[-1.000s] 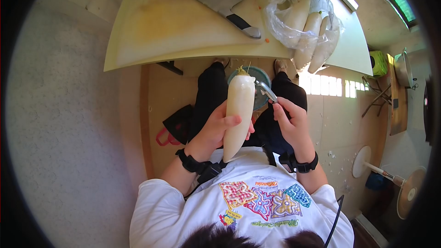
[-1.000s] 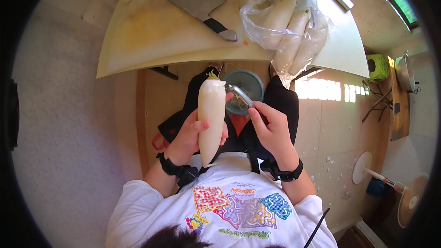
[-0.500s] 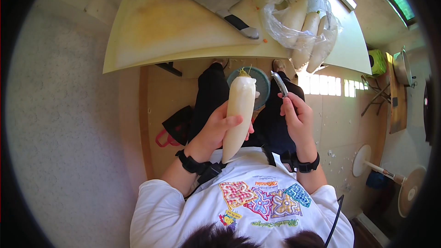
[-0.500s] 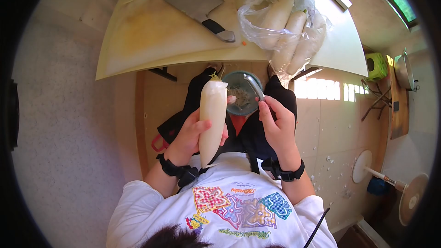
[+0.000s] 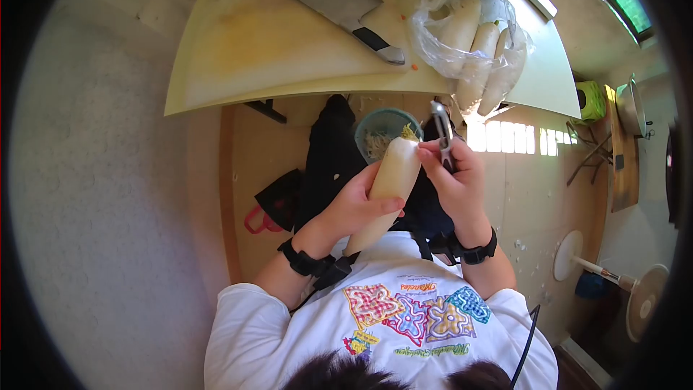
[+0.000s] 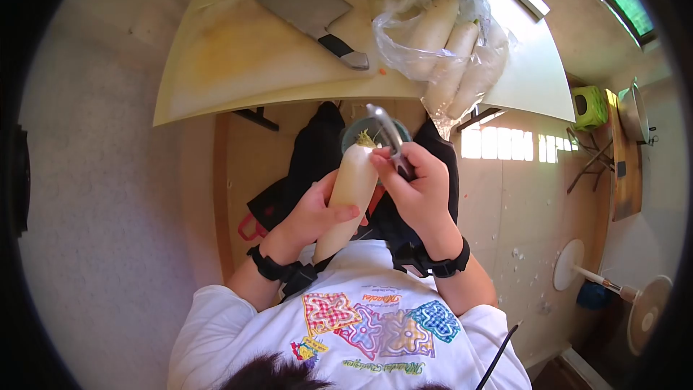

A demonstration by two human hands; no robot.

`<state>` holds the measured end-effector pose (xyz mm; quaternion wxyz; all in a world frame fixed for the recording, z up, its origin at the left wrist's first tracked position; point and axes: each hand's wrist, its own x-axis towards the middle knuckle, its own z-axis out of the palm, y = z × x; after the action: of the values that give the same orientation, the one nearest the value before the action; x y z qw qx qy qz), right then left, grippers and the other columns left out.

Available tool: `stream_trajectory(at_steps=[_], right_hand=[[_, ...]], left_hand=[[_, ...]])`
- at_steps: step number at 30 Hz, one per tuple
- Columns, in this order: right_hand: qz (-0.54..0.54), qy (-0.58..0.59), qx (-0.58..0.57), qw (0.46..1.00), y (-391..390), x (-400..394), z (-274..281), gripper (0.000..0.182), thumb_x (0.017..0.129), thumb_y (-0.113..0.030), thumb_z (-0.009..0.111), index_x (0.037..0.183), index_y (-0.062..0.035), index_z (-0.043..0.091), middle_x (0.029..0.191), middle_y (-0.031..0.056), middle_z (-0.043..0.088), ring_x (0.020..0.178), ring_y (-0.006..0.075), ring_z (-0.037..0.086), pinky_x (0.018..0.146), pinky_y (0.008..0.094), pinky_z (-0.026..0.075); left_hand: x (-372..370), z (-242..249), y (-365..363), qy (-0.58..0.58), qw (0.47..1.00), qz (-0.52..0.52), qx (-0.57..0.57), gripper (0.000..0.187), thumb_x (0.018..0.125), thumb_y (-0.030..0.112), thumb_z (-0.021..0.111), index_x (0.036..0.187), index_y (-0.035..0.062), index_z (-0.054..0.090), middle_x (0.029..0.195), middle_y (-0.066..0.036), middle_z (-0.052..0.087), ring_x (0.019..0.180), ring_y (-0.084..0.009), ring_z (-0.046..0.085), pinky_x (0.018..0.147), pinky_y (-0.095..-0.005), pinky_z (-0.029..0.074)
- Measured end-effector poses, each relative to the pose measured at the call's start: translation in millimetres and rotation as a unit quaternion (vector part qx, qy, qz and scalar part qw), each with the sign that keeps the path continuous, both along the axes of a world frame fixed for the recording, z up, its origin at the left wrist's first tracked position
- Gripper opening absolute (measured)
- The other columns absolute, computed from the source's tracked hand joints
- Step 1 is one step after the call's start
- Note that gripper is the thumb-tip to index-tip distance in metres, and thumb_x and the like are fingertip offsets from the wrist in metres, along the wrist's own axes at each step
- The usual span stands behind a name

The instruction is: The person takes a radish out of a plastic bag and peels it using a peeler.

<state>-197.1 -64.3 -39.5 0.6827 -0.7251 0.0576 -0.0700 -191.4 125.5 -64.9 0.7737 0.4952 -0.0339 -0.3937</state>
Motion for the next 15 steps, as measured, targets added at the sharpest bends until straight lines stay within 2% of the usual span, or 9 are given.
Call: stream_trajectory(at_steps=[1, 4, 5, 10, 12, 15], right_hand=[[-0.006, 0.014, -0.007, 1.0, -6.2, 1.4, -5.4, 0.009, 0.09, -0.006, 0.07, 0.094, 0.0021, 0.069, 0.064, -0.0072, 0.05, 0.061, 0.0008, 0.043, 0.054, 0.0178, 0.034], [-0.042, 0.014, -0.01, 0.999, -15.5, 6.6, -11.3, 0.011, 0.089, -0.006, 0.07, 0.096, 0.0025, 0.069, 0.066, -0.0071, 0.052, 0.062, 0.0004, 0.043, 0.055, 0.018, 0.034], [-0.031, 0.022, -0.052, 0.998, -21.8, 8.0, -18.1, 0.017, 0.088, -0.006, 0.072, 0.102, 0.0021, 0.068, 0.068, -0.0066, 0.054, 0.062, 0.0003, 0.043, 0.055, 0.0181, 0.034], [-0.007, 0.047, -0.067, 0.997, -25.2, -6.6, -21.4, 0.032, 0.086, -0.009, 0.074, 0.115, -0.0004, 0.064, 0.068, -0.0057, 0.053, 0.061, 0.0009, 0.042, 0.055, 0.0188, 0.033], [0.011, 0.051, -0.022, 0.998, -27.7, -13.2, -25.5, 0.033, 0.088, -0.01, 0.072, 0.118, -0.0006, 0.062, 0.068, -0.0053, 0.054, 0.062, 0.0014, 0.043, 0.056, 0.0187, 0.034], [0.029, 0.049, 0.038, 0.998, -28.6, -21.7, -9.4, 0.03, 0.091, -0.01, 0.067, 0.12, -0.0015, 0.061, 0.07, -0.0047, 0.054, 0.063, 0.0026, 0.045, 0.057, 0.0195, 0.036]], left_hand=[[-0.3, 1.7, 0.5, -0.001, 1.0, 0.0, 0.0, 0.068, 0.085, 0.019, 0.077, 0.141, 0.0047, 0.041, 0.102, -0.005, 0.059, 0.084, -0.0159, 0.065, 0.076, -0.0318, 0.056], [1.8, 5.7, 1.4, 0.024, 1.0, 0.009, 0.016, 0.068, 0.082, 0.023, 0.077, 0.137, 0.0037, 0.043, 0.106, -0.009, 0.062, 0.085, -0.0197, 0.067, 0.073, -0.0336, 0.057], [3.1, 4.3, 2.1, 0.019, 1.0, 0.006, 0.009, 0.069, 0.081, 0.021, 0.076, 0.138, 0.0036, 0.042, 0.105, -0.009, 0.062, 0.084, -0.0204, 0.067, 0.073, -0.0341, 0.057], [9.8, -1.5, 6.7, 0.047, 0.997, -0.013, -0.057, 0.072, 0.078, 0.013, 0.075, 0.139, 0.0031, 0.039, 0.105, -0.011, 0.062, 0.085, -0.0226, 0.067, 0.074, -0.0363, 0.058], [11.6, -1.9, 4.3, 0.051, 0.995, 0.003, -0.085, 0.073, 0.076, 0.01, 0.074, 0.139, 0.0029, 0.039, 0.112, -0.013, 0.061, 0.086, -0.0238, 0.067, 0.076, -0.0385, 0.058], [15.1, 8.6, -3.4, 0.042, 0.991, 0.008, -0.124, 0.071, 0.078, 0.009, 0.075, 0.139, 0.0057, 0.04, 0.109, -0.012, 0.061, 0.086, -0.024, 0.068, 0.074, -0.0368, 0.059]])
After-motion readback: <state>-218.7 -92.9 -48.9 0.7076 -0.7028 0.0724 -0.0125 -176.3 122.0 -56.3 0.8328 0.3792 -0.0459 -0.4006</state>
